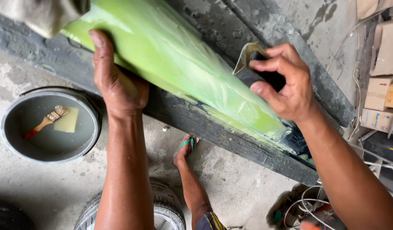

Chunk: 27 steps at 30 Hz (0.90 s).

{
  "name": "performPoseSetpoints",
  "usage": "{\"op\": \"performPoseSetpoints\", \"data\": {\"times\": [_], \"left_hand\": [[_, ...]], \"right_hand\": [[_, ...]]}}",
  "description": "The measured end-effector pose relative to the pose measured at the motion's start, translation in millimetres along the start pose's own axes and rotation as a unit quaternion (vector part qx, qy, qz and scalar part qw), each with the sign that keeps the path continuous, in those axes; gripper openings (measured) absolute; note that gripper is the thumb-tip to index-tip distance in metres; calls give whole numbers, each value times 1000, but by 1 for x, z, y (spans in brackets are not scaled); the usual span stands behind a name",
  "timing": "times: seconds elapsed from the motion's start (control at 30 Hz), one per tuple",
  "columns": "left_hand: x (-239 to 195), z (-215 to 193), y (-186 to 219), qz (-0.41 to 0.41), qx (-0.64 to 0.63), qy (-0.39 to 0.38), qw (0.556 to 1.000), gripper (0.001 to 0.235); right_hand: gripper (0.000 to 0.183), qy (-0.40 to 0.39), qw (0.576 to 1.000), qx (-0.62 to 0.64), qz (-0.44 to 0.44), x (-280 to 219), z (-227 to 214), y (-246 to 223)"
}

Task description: The person sands a long, lime-green car bumper with a sanding block, moving it back and forth along the surface. They periodically wipe the bumper with a cloth and dip the sanding block into a bucket of water to clean it.

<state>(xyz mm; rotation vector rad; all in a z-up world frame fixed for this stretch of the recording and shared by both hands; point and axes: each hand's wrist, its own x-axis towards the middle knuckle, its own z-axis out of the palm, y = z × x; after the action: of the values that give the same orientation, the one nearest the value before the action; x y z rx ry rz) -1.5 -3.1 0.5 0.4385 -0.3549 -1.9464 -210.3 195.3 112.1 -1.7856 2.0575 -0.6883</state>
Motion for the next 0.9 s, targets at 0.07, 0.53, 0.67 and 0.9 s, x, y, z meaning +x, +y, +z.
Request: {"op": "performPoseSetpoints", "data": {"times": [0.07, 0.53, 0.67, 0.9], "left_hand": [[-2, -2, 4, -8, 12, -6, 1000, 52], [-1, 2, 0, -7, -1, 14, 1000, 48], [-1, 2, 3, -5, -9, 6, 1000, 46], [0, 2, 3, -19, 13, 30, 999, 48]], "right_hand": [[40, -6, 1000, -4, 18, -26, 0, 3], [37, -6, 999, -13, 40, -33, -4, -15], [37, 11, 999, 1, -34, 16, 9, 4], [39, 8, 1000, -14, -2, -8, 6, -16]]}}
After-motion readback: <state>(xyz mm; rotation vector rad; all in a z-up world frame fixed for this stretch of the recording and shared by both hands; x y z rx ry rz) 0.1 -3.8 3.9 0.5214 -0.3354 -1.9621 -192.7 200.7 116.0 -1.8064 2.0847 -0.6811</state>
